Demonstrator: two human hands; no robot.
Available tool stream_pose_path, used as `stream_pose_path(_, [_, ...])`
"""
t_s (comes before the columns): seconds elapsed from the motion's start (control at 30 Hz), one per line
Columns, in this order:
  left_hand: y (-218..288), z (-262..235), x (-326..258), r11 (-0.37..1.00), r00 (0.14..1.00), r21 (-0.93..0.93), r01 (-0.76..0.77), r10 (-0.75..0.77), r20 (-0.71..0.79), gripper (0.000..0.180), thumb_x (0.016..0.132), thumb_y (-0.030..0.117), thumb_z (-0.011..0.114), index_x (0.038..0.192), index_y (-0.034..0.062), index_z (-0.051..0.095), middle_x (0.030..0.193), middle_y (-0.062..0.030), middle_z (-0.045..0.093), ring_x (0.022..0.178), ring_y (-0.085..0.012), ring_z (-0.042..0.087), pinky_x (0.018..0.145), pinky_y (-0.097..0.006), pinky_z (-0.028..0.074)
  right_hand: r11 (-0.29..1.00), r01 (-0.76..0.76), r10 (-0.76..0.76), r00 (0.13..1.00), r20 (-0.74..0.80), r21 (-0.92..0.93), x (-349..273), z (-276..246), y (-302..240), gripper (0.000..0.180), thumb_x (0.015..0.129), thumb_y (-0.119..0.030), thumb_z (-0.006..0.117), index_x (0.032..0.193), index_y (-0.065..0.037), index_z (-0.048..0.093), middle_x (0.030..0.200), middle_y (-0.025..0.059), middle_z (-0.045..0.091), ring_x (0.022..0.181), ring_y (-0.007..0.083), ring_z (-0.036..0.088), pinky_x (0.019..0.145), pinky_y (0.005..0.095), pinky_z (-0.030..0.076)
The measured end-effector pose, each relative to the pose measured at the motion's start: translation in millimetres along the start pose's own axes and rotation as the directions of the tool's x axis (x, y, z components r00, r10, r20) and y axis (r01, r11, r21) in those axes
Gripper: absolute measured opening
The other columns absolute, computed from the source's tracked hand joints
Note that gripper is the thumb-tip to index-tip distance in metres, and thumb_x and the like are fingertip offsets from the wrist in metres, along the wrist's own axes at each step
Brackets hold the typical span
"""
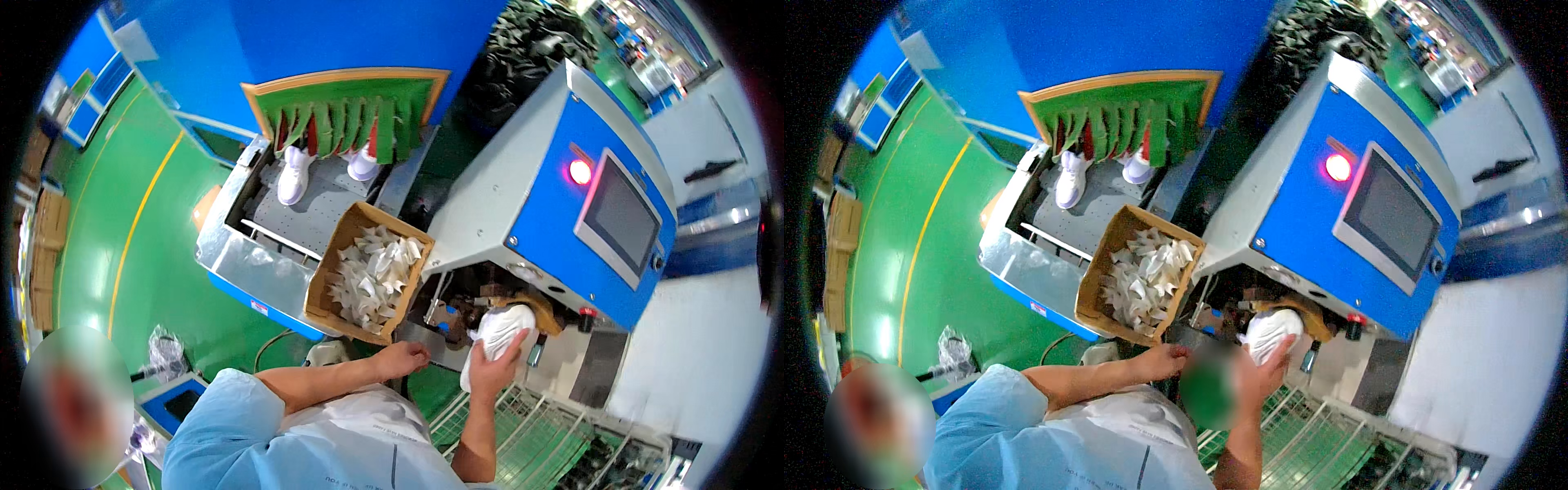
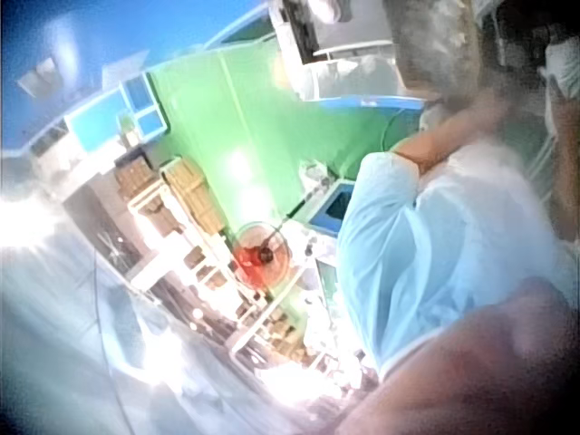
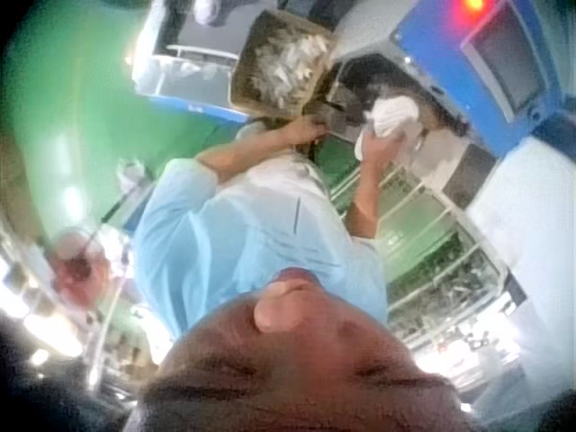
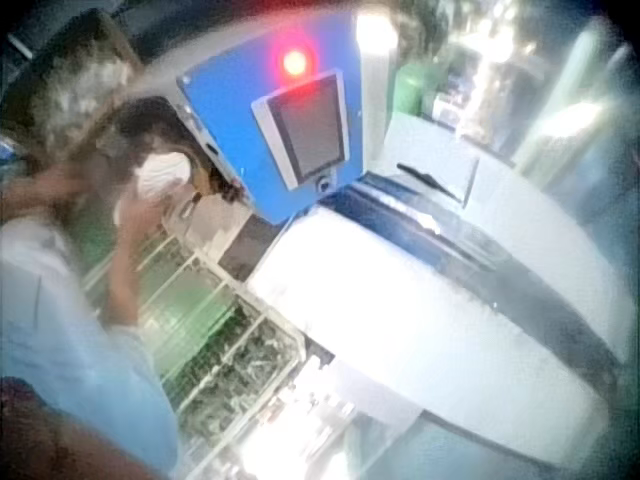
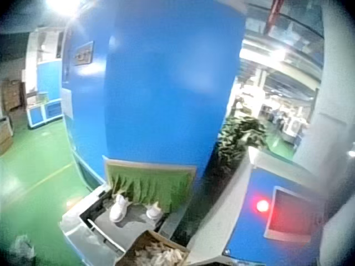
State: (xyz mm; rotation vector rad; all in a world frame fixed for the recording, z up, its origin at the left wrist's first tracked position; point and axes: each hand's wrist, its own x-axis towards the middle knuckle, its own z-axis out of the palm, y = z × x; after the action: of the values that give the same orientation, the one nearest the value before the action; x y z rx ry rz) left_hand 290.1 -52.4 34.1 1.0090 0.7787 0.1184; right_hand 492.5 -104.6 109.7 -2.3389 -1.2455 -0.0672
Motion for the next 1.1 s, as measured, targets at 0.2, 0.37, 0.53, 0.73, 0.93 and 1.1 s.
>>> stream_pose_path(0.2, [46,22,-13,0.797,0.857,-0.35,0.492,-0.372,0.357,0.076,0.093,0.067,0.044,0.135,0.0042,0.048,0.112,-0.0119,0.066,0.099,-0.0214,0.065,0.089,-0.035,0.052,0.971,0.227,-0.22,0.971,0.094,-0.07,-118,-50,16,0.088,0.069,-0.03,0.078,0.145,-0.006,0.04,0.11,0.0328,0.056,0.087,0.0507,0.061,0.071,0.0531,0.052])
stream_pose_path(0.37, [5,35,-17,0.634,0.635,-0.325,0.702,-0.35,0.689,0.075,0.092,0.068,0.043,0.131,0.0054,0.056,0.129,-0.012,0.062,0.114,-0.0277,0.061,0.102,-0.044,0.045,0.987,-0.074,-0.014,0.84,0.542,0.14,-130,-96,0,0.087,0.078,-0.031,0.078,0.148,-0.005,0.033,0.103,0.0169,0.064,0.088,0.0306,0.066,0.077,0.0405,0.054])
stream_pose_path(0.53, [52,17,-53,0.846,0.873,0.411,0.338,-0.445,0.198,0.073,0.082,0.065,0.06,0.119,0.0028,0.065,0.126,-0.02,0.062,0.112,-0.0318,0.062,0.1,-0.043,0.046,0.056,-0.75,0.349,0.633,0.691,0.659,-72,-25,15,0.066,0.096,-0.018,0.062,0.152,-0.008,0.028,0.121,0.0102,0.06,0.104,0.0206,0.061,0.09,0.0357,0.05])
stream_pose_path(0.73, [99,-9,-104,0.58,0.992,0.807,-0.115,0.103,0.067,0.061,0.079,0.06,0.061,0.115,0.0113,0.068,0.11,-0.022,0.064,0.104,-0.0379,0.062,0.09,-0.045,0.051,-0.177,-0.537,0.444,0.705,0.553,0.825,-56,-9,-44,0.074,0.083,-0.012,0.073,0.148,-0.006,0.038,0.129,0.0086,0.058,0.113,0.0225,0.057,0.095,0.0373,0.047])
stream_pose_path(0.93, [114,30,-113,0.416,0.983,0.891,-0.183,0.106,0.153,0.063,0.082,0.062,0.059,0.108,0.0048,0.067,0.102,-0.0225,0.066,0.092,-0.0395,0.065,0.083,-0.046,0.053,0.002,-0.651,0.324,0.718,0.615,0.759,-134,-74,36,0.075,0.079,-0.014,0.075,0.145,-0.001,0.04,0.124,0.0088,0.059,0.106,0.0215,0.06,0.093,0.0337,0.048])
stream_pose_path(1.1, [119,83,-97,0.407,0.997,0.913,-0.033,-0.055,0.061,0.065,0.082,0.06,0.06,0.103,-0.0016,0.066,0.1,-0.0238,0.066,0.091,-0.0396,0.066,0.084,-0.045,0.052,0.046,-0.69,0.477,0.651,0.591,0.722,-202,-94,96,0.086,0.081,-0.007,0.075,0.153,-0.005,0.028,0.138,0.0111,0.051,0.124,0.0232,0.049,0.104,0.0329,0.039])
